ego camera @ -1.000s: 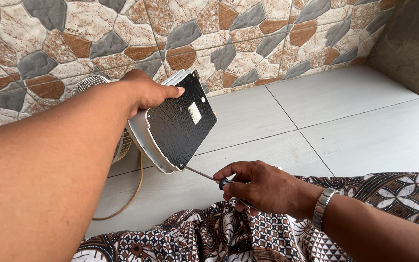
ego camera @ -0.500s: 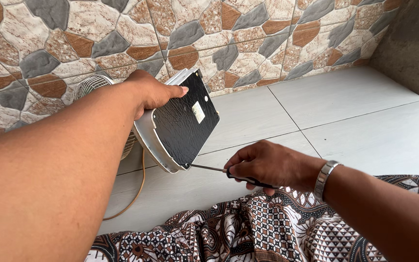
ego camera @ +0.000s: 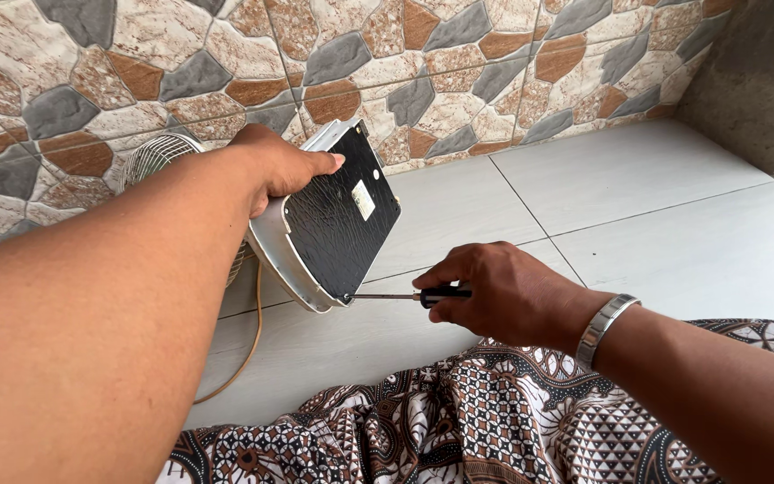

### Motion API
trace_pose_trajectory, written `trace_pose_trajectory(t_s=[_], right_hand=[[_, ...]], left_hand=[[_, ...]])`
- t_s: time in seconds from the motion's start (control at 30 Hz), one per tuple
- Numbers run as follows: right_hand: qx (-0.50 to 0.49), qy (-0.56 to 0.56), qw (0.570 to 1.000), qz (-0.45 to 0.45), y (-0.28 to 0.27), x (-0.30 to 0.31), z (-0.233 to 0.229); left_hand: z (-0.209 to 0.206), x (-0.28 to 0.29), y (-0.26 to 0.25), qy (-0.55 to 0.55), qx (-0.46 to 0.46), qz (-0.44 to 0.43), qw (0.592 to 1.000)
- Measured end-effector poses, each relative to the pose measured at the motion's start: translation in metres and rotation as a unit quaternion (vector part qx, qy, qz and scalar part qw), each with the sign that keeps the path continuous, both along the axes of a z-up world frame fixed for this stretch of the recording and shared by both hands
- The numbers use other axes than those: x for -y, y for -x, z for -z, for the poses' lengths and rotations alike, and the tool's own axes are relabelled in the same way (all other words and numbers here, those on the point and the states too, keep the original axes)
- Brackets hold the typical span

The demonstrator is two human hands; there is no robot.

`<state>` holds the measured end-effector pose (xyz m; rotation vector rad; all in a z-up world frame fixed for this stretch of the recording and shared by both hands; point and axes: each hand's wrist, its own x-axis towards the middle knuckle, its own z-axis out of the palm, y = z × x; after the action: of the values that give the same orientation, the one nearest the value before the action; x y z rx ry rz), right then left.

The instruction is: The person uses a screwdriver to remove screws from the base of a table fan, then detaches the front grille and fan blades. The person continues to unscrew the rear grille and motor housing, leaving the fan partially disassembled on the floor.

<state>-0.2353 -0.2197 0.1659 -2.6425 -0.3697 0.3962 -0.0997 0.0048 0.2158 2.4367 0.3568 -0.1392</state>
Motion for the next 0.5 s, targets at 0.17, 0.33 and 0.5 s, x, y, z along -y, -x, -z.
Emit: trace_pose_trajectory(t_s=[0.17,0.33,0.5], right_hand=[[-0.147,-0.167,0.965,0.138,-0.010,0.014,0.000],[-0.176,-0.347,0.888,0.245,-0.010,0.019,0.014],[-0.160,-0.283,0.911,0.255,-0.007,0.015,0.027]], left_hand=[[-0.004,-0.002,0.000,0.079,-0.012,-0.011,0.997],[-0.003,-0.003,0.002,0.088,-0.011,-0.012,0.996],[-0.004,-0.003,0.003,0.104,-0.014,-0.017,0.994]])
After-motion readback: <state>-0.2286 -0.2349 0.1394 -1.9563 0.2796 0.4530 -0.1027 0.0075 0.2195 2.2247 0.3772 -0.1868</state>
